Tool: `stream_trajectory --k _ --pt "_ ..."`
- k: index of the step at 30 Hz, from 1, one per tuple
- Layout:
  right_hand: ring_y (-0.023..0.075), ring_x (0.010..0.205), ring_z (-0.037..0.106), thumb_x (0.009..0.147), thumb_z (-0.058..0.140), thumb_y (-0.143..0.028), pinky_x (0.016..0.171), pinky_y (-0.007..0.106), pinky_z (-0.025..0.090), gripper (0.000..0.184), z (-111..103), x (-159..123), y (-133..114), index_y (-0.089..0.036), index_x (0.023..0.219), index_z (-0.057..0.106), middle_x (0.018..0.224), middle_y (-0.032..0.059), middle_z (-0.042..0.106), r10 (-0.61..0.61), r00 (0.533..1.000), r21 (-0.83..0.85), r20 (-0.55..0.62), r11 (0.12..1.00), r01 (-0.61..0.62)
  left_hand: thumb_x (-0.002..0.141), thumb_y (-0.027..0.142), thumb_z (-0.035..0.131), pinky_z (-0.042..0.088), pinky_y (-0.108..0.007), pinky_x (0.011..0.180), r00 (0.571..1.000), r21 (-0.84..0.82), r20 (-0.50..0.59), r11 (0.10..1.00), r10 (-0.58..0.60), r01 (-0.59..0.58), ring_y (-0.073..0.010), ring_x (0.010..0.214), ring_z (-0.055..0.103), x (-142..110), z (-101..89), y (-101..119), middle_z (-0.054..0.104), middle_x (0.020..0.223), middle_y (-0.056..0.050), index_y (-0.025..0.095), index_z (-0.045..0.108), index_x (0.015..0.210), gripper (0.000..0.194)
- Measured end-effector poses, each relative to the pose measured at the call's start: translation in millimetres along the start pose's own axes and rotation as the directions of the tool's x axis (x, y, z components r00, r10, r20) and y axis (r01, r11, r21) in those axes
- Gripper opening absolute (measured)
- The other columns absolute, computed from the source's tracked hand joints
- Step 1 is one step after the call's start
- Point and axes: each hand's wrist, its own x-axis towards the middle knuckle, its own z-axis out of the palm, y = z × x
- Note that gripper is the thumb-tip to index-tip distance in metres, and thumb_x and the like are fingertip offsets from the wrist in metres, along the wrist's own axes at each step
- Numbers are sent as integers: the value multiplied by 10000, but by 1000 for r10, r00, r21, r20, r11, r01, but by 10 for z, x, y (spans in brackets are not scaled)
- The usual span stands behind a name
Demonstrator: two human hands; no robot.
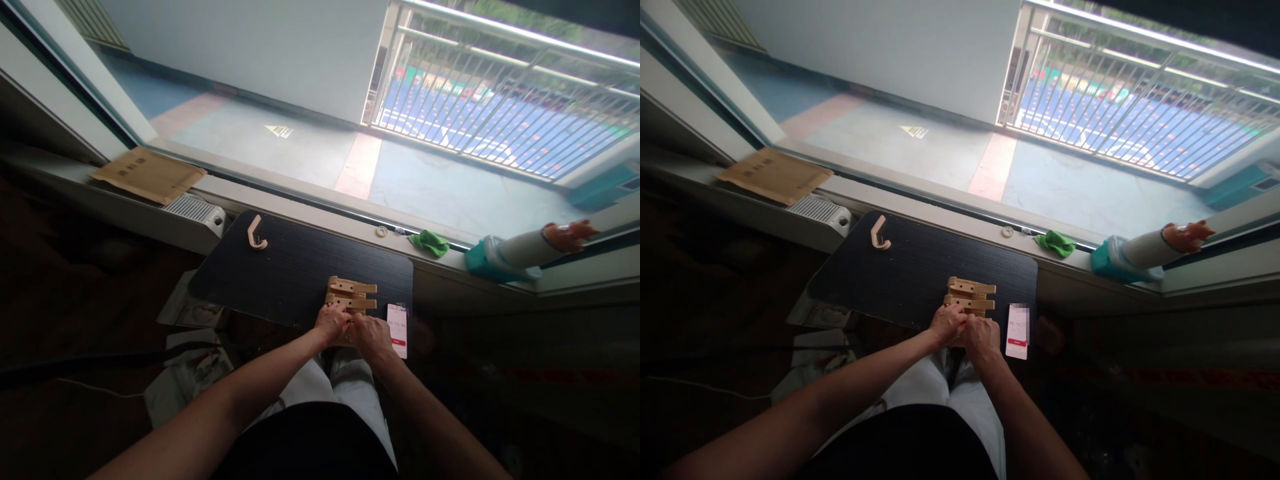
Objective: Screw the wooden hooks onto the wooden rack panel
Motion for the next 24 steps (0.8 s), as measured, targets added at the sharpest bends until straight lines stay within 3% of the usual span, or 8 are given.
stream_trajectory --k 7,14,16,21,24 --pt "204 850 624 844 388 -101 657 275 440 275 -87 -17 -34 -169 951 632 914 109 665 -230 973 -67 -8 971 229 813 235 508 372 -328 738 1000 11 -15 1000 8 -7 -220 898 517 -18 10 6 603 928 -71 156 663 798 175" --pt "191 779 640 885 366 -261 664 268 434 292 -3 41 16 -157 863 638 843 105 684 -1 1000 17 15 1000 1 808 286 523 376 -318 731 1000 20 -10 1000 19 -19 -210 896 520 -9 27 -12 609 909 -40 217 681 822 173" --pt "195 776 638 885 369 -278 656 274 435 283 -26 34 46 -168 889 629 844 95 681 -26 1000 -1 16 1000 26 806 284 526 380 -314 734 1000 22 -11 1000 18 -17 -205 892 522 -7 31 -18 611 910 -40 221 682 821 169" --pt "190 862 615 858 391 -151 661 260 427 261 -91 13 73 -196 981 616 952 89 652 -244 970 -80 11 967 244 788 239 535 386 -312 740 1000 22 -20 1000 12 -12 -210 906 527 -13 28 -14 613 940 -62 198 682 800 153" --pt "187 839 621 859 381 -145 667 265 423 263 -62 38 59 -182 922 634 905 84 666 -221 975 -51 25 974 222 793 245 528 385 -310 731 1000 21 -23 1000 13 -13 -207 890 530 -16 28 -10 614 928 -61 203 683 797 161"
